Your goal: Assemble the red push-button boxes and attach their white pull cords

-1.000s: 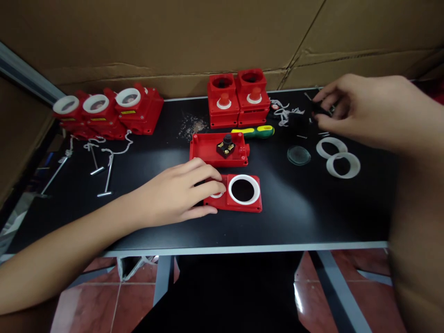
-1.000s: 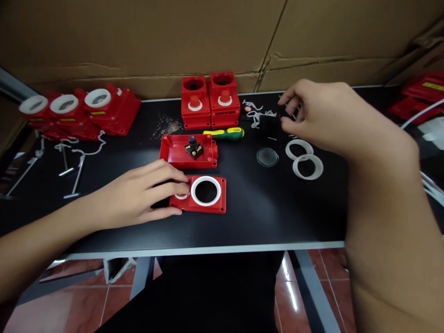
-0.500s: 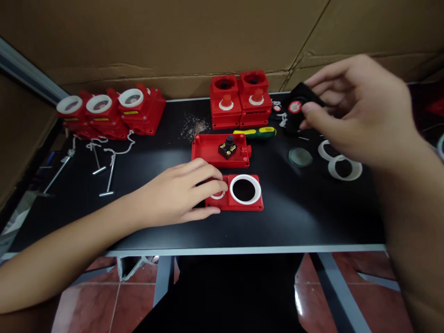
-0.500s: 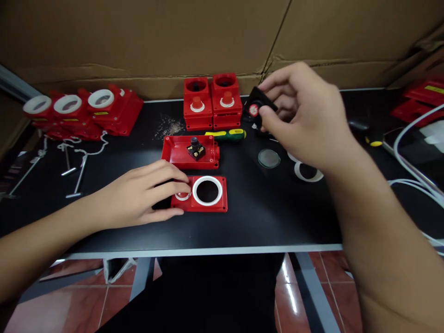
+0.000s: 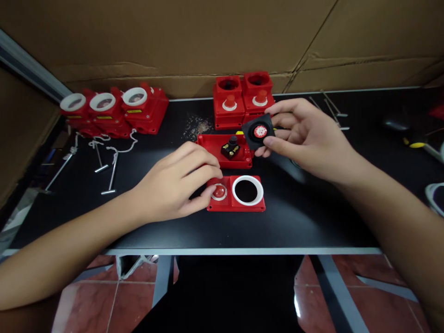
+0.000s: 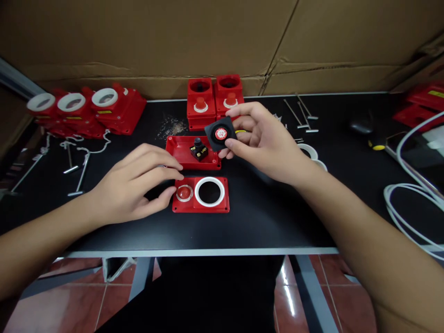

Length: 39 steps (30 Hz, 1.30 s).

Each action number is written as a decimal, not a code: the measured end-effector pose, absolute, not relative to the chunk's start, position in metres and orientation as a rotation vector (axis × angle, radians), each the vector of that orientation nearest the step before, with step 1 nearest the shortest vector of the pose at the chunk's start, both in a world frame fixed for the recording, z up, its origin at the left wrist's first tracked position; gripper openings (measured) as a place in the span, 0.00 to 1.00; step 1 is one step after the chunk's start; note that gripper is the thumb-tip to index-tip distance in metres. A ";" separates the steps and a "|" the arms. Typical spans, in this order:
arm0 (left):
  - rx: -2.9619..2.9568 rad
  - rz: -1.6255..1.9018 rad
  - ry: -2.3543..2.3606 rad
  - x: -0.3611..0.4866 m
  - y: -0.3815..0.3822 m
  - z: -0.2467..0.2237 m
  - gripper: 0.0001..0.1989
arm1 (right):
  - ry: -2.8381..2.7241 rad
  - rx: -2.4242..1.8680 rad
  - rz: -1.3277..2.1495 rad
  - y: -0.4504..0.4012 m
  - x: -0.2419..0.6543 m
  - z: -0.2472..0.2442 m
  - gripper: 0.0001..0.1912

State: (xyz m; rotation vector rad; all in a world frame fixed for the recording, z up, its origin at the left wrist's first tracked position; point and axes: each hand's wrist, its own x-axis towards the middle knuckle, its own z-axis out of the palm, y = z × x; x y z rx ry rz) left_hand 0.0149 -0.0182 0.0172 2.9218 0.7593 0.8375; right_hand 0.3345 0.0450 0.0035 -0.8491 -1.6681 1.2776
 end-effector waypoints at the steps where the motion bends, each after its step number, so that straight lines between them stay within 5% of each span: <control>1: 2.932 0.876 0.789 0.015 -0.018 0.017 0.08 | -1.657 -0.851 1.285 0.045 0.335 0.004 0.28; 9: 2.841 0.796 1.272 0.011 -0.016 0.009 0.15 | -1.612 -0.865 1.343 0.041 0.334 0.012 0.32; 39: 2.769 0.708 1.028 0.016 -0.020 0.008 0.09 | -1.910 -1.080 1.035 0.038 0.324 0.003 0.26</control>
